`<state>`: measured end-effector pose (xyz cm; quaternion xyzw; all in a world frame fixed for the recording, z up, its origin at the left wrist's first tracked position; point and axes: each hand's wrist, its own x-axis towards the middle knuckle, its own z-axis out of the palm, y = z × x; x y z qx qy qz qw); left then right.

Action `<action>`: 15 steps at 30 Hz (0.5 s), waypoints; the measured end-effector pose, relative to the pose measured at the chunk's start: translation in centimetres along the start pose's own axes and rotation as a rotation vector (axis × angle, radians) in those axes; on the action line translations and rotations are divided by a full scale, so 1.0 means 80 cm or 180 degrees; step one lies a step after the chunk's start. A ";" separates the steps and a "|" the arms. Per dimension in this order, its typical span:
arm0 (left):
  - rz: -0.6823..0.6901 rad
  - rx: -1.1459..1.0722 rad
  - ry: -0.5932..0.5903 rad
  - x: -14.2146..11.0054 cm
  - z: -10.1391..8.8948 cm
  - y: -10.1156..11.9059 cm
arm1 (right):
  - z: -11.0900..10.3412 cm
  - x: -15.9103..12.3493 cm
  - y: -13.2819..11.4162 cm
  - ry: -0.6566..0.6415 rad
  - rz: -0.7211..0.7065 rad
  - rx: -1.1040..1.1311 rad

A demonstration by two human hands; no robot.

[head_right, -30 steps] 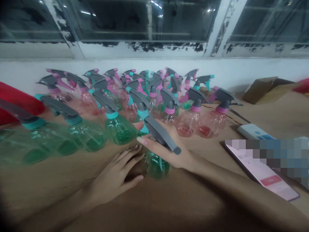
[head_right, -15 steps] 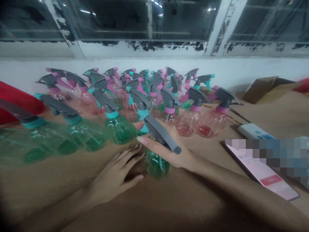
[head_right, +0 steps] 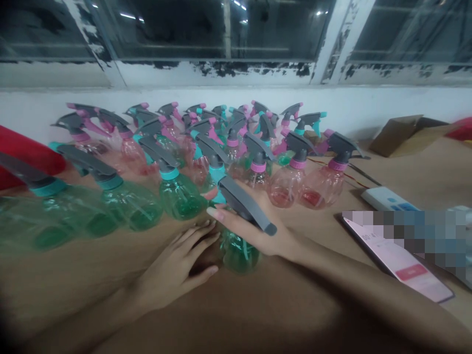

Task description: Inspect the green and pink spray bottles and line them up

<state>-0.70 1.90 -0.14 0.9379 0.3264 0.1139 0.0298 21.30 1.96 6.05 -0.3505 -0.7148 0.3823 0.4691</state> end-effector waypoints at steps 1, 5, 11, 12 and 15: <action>-0.0003 0.0010 -0.0014 0.000 0.000 0.000 | 0.001 0.000 0.002 0.0022 -0.0001 0.0073; -0.0011 0.0010 -0.0035 0.000 0.000 -0.001 | 0.002 -0.002 0.007 0.0085 0.0137 0.0055; -0.0042 0.0001 -0.0038 0.000 0.002 0.000 | 0.002 -0.001 -0.001 0.0196 0.0083 0.0006; -0.0053 0.0000 -0.0036 0.000 0.002 0.000 | 0.003 0.000 -0.003 0.0218 0.0062 0.0008; -0.0044 -0.0017 -0.0036 0.000 0.002 0.000 | 0.005 0.001 -0.008 0.0289 -0.0020 -0.0029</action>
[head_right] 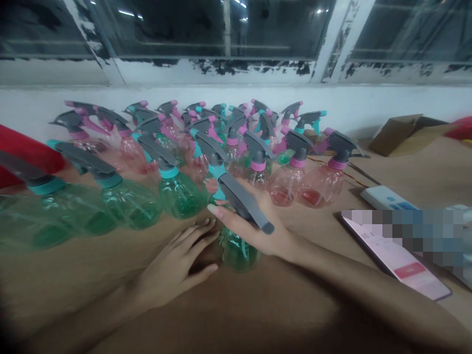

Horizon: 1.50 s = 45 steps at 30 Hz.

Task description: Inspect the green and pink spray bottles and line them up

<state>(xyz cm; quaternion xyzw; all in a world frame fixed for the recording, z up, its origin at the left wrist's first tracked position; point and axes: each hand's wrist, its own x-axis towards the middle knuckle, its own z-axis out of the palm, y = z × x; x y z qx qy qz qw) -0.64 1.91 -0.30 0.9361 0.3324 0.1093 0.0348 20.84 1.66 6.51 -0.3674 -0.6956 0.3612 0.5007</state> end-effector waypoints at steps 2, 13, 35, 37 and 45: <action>0.0033 -0.0007 0.0016 0.000 0.000 0.000 | 0.001 0.000 -0.001 0.0103 -0.0066 -0.0158; 0.0047 -0.0045 0.0088 -0.001 0.004 -0.002 | -0.006 -0.001 -0.005 -0.0436 0.0359 0.0162; -0.0011 -0.0048 0.0000 0.000 -0.001 0.000 | -0.005 -0.006 0.010 -0.0320 0.0331 0.0254; -0.0008 -0.0033 0.0004 0.000 -0.001 0.000 | -0.004 -0.005 0.010 -0.0319 0.0325 0.0224; 0.0041 -0.0131 0.0097 0.000 -0.001 0.001 | -0.005 -0.003 0.008 -0.0431 0.0431 0.0203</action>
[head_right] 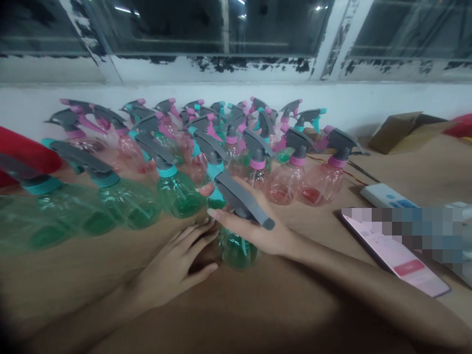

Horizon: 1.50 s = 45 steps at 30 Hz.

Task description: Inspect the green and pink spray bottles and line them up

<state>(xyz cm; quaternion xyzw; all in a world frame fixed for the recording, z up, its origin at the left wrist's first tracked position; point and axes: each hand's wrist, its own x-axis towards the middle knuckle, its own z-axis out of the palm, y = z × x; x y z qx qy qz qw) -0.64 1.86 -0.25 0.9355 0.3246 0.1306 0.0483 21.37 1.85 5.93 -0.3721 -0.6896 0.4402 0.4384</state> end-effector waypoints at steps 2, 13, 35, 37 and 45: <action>-0.0007 -0.0006 0.0014 0.000 0.000 0.000 | 0.000 0.001 -0.001 -0.0005 -0.0045 -0.0023; 0.0012 0.0038 -0.0014 0.000 -0.001 -0.001 | 0.001 -0.001 -0.006 0.0150 -0.0159 -0.0295; 0.0010 0.0051 -0.0029 0.001 0.000 -0.002 | 0.002 0.000 -0.002 0.0088 -0.0226 -0.0108; 0.0010 0.0054 -0.0018 0.000 0.000 -0.002 | 0.001 -0.001 -0.003 0.0156 -0.0249 -0.0170; 0.0056 0.0078 0.0023 -0.002 0.003 -0.003 | -0.002 -0.008 -0.004 0.0471 -0.0017 -0.0682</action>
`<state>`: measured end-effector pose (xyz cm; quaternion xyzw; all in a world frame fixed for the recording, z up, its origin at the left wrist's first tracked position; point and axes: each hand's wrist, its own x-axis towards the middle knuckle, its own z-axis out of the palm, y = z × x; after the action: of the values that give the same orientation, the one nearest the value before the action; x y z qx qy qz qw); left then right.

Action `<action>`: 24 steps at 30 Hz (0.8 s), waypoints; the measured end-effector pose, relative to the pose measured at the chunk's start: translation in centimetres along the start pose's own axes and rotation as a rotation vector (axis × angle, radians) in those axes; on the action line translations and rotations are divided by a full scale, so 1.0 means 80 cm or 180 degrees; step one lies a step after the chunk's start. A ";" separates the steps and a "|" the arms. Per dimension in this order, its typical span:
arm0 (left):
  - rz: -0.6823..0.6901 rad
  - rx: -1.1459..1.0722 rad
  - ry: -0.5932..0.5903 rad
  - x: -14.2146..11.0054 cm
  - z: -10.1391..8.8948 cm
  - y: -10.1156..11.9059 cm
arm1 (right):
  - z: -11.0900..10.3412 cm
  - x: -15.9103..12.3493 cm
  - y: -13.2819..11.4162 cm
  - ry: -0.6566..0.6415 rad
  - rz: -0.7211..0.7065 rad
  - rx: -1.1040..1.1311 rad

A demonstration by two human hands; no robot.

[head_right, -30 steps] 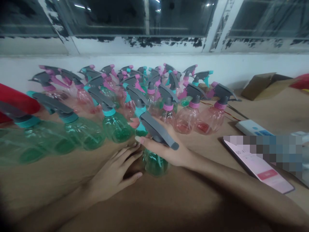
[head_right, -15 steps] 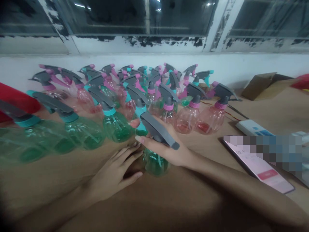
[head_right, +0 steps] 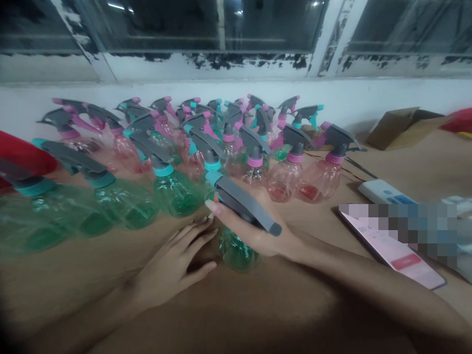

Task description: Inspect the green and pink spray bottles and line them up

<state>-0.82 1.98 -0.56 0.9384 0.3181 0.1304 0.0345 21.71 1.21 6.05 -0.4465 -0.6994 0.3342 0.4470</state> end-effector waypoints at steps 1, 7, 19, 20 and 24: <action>-0.0004 0.0005 0.0015 0.000 0.000 0.000 | 0.001 0.002 -0.001 -0.0040 -0.0064 0.0115; -0.0009 0.0035 -0.0024 0.000 0.000 0.000 | 0.007 0.010 -0.009 -0.0169 -0.0292 0.0532; -0.0024 0.0045 -0.0015 0.000 0.001 0.001 | 0.007 0.009 -0.007 -0.0190 -0.0320 0.0570; -0.0025 0.0044 -0.0010 0.000 0.000 0.001 | 0.007 0.008 -0.006 -0.0184 -0.0321 0.0568; 0.0001 0.0043 0.0016 0.000 -0.001 0.001 | 0.006 0.005 -0.001 -0.0211 -0.0303 0.0548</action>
<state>-0.78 1.96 -0.50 0.9383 0.3190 0.1307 0.0272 21.18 1.51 6.09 -0.3613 -0.7029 0.3861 0.4757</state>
